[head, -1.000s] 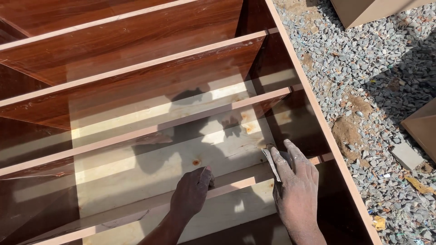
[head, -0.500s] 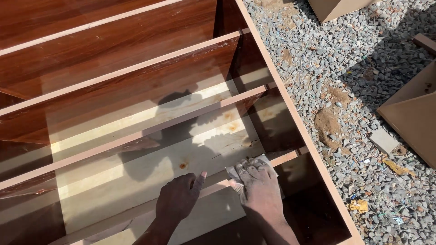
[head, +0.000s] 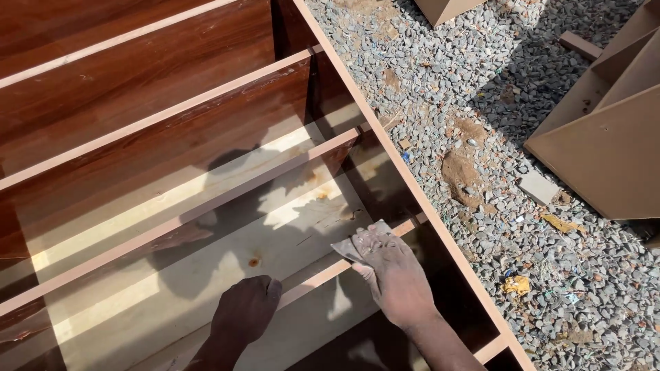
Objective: The person sands the interior surfaces of a wooden drawer using a sanding block. They systematically smooth the bottom and side dividers of the drawer, which is placed on a gravel surface outdoors.
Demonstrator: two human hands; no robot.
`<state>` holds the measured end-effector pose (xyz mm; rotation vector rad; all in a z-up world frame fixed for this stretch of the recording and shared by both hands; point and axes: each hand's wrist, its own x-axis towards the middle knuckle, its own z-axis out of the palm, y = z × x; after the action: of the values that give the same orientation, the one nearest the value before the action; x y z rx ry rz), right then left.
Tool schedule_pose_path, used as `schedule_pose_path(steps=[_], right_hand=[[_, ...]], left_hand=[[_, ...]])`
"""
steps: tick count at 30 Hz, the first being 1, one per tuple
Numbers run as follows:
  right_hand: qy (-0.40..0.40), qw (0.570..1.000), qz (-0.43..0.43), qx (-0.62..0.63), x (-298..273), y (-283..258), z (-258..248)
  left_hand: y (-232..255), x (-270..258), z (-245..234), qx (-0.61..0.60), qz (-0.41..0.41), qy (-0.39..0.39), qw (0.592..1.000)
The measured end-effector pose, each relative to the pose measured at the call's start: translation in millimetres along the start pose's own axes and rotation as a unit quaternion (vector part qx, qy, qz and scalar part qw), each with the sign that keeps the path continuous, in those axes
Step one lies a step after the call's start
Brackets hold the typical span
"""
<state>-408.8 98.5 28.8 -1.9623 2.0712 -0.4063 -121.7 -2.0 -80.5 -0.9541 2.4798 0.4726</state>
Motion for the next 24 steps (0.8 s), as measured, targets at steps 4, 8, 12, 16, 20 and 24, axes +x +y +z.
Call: schedule_pose_path(steps=[4, 8, 12, 16, 20, 24], right_hand=[[0.114, 0.988, 0.105, 0.009, -10.9, -38.3, 29.7], [0.023, 0.997, -0.063, 0.04, -15.7, -46.7, 58.8], [0.149, 0.982, 0.115, 0.003, -1.8, -26.3, 29.0], [0.081, 0.994, 0.0, 0.076, -27.7, -80.2, 77.4], [-0.001, 0.997, -0.003, 0.075, -29.9, -32.1, 31.3], [0.013, 0.993, 0.018, 0.119, -48.7, -80.3, 69.3]], left_hand=[[-1.2, -12.6, 3.5, -0.048, 0.035, 0.083, 0.995], [11.1, -21.8, -45.1, -0.261, -0.128, 0.061, 0.955], [11.8, -16.9, -52.2, -0.289, -0.141, 0.037, 0.946], [11.6, -16.9, -60.6, -0.362, -0.172, 0.059, 0.914], [18.8, -22.1, -83.4, -0.4, -0.2, 0.034, 0.894], [23.2, -31.9, -95.4, -0.46, -0.236, 0.03, 0.856]])
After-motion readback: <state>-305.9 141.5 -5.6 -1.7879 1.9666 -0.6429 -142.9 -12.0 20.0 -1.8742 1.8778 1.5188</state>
